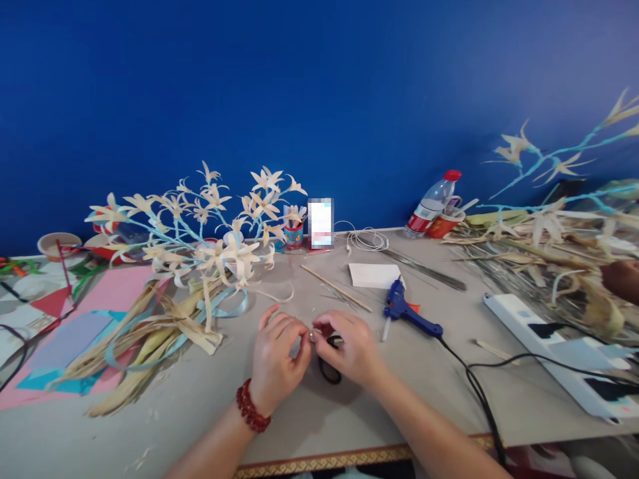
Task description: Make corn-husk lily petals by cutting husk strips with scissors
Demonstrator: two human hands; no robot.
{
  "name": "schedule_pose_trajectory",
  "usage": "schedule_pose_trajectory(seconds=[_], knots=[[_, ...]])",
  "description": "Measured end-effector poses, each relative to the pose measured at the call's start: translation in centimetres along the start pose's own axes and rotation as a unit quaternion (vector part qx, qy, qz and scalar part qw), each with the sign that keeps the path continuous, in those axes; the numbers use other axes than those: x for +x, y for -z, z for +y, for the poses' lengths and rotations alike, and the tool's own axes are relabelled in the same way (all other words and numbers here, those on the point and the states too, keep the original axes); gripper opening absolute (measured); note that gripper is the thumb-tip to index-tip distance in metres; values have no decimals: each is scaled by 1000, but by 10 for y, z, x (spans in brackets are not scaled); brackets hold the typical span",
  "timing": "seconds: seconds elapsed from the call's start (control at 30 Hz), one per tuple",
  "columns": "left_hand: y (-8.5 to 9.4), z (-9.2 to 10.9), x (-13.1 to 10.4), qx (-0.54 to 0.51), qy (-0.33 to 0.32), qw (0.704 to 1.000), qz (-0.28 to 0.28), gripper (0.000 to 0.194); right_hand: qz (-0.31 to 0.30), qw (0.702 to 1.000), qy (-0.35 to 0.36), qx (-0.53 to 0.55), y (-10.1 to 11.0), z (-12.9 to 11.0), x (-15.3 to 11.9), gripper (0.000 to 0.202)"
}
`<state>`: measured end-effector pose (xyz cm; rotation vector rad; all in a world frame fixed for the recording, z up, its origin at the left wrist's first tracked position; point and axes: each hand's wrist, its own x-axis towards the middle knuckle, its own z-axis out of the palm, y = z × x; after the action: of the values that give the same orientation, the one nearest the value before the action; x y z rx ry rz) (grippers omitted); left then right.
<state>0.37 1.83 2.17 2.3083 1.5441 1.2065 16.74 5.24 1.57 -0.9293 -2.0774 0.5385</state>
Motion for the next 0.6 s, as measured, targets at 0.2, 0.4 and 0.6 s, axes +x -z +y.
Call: schedule_pose_trajectory(seconds=[0.2,0.4,0.6], knots=[[-1,1,-1,0,8,1000,10,12,28,999,-4,-33,-1,8,0,7],[0,-4,-2,1,24,999,24,12,32,999,-22,0,8,5,1,6],[-4,0,-2,-3,16,1000,14,11,-11,1000,-8,-10,-3,-4,3,11]])
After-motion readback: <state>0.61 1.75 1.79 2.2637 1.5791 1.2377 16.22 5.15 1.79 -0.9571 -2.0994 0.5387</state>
